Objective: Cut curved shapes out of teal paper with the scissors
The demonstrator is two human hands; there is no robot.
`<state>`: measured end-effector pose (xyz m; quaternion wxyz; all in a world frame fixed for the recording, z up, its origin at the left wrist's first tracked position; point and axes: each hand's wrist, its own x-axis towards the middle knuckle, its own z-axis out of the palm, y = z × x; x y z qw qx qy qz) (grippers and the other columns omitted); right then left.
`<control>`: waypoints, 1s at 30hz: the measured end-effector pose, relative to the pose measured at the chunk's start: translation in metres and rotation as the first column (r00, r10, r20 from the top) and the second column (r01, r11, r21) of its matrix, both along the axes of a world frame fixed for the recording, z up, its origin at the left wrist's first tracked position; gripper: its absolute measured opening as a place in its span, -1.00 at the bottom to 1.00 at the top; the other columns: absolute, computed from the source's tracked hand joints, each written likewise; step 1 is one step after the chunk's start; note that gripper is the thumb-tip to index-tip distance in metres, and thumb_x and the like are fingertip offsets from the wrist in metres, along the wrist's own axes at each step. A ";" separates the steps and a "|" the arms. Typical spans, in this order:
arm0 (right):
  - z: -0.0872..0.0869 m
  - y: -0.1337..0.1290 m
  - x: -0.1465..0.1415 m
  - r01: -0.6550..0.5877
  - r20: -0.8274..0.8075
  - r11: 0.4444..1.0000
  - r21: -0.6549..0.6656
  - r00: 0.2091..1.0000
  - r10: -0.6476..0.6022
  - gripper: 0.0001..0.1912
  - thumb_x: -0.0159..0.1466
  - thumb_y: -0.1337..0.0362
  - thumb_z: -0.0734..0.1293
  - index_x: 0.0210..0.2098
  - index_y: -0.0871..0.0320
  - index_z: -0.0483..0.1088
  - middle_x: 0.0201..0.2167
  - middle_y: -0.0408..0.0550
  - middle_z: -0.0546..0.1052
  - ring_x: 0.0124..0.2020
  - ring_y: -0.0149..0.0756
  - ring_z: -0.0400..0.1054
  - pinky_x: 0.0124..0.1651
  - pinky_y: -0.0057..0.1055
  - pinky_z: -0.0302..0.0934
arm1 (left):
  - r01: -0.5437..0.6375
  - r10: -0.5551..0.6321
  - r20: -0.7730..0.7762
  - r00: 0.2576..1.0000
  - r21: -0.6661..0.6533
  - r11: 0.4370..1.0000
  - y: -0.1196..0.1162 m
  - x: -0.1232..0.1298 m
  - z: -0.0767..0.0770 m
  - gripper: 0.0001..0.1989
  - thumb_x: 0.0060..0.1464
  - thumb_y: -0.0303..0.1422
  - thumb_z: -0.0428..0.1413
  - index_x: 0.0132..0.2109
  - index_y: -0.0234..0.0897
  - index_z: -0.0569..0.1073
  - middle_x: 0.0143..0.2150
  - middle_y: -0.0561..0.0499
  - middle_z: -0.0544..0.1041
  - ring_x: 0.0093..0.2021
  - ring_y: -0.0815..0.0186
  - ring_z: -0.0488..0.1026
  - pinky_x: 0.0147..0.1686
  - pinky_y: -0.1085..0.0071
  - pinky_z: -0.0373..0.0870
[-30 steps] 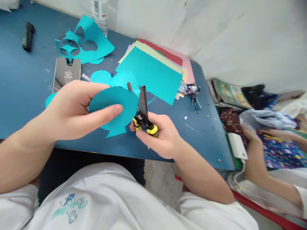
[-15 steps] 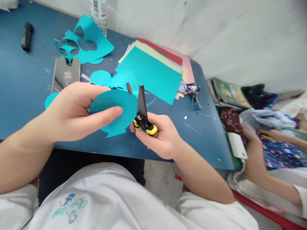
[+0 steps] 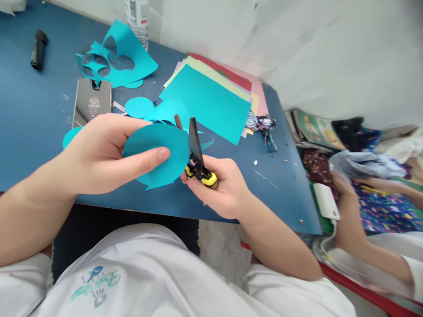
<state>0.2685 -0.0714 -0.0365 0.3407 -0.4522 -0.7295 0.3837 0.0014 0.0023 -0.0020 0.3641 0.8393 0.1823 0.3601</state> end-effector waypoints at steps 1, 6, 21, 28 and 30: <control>0.000 0.000 0.000 0.001 0.002 1.000 0.005 1.000 -0.001 -0.94 0.36 0.28 0.41 -0.22 0.12 0.53 -0.46 -0.19 0.57 -0.49 -0.38 0.34 -0.28 -0.36 0.34 | -0.002 0.002 0.000 1.000 -0.003 1.000 0.000 0.000 0.000 -0.71 0.44 -0.48 0.24 -0.34 -0.24 0.50 -0.49 0.24 0.41 -0.47 0.55 0.30 -0.45 0.68 0.36; -0.001 0.000 0.000 0.005 0.015 1.000 0.022 1.000 -0.006 -0.93 0.36 0.27 0.41 -0.22 0.12 0.54 -0.45 -0.17 0.59 -0.50 -0.39 0.32 -0.30 -0.36 0.32 | -0.001 0.001 0.002 1.000 -0.014 1.000 -0.001 0.001 -0.001 -0.70 0.43 -0.48 0.25 -0.35 -0.25 0.50 -0.50 0.23 0.41 -0.48 0.54 0.30 -0.47 0.66 0.35; -0.002 -0.001 0.000 0.020 0.059 0.998 0.055 0.998 -0.024 -0.94 0.37 0.28 0.39 -0.25 0.11 0.52 -0.48 -0.19 0.57 -0.50 -0.37 0.34 -0.30 -0.35 0.30 | -0.056 0.054 -0.027 0.998 -0.061 0.997 -0.005 -0.003 -0.001 -0.63 0.43 -0.41 0.27 -0.41 -0.24 0.43 -0.52 0.19 0.32 -0.51 0.50 0.21 -0.55 0.58 0.23; -0.005 -0.001 0.001 0.030 0.097 0.991 0.131 0.994 -0.043 -0.96 0.35 0.31 0.40 -0.27 0.11 0.50 -0.52 -0.25 0.52 -0.54 -0.42 0.28 -0.35 -0.38 0.24 | -0.068 0.066 -0.021 0.998 -0.078 0.995 -0.007 -0.002 -0.002 -0.63 0.43 -0.43 0.25 -0.40 -0.24 0.41 -0.51 0.20 0.26 -0.51 0.51 0.19 -0.55 0.61 0.22; -0.006 -0.001 0.001 0.034 0.102 0.992 0.123 0.994 -0.046 -0.95 0.35 0.30 0.40 -0.28 0.10 0.49 -0.52 -0.25 0.52 -0.54 -0.41 0.28 -0.35 -0.38 0.23 | -0.060 0.059 -0.014 0.998 -0.090 0.994 -0.007 -0.002 -0.001 -0.61 0.44 -0.44 0.24 -0.42 -0.24 0.39 -0.51 0.19 0.25 -0.51 0.51 0.17 -0.57 0.61 0.19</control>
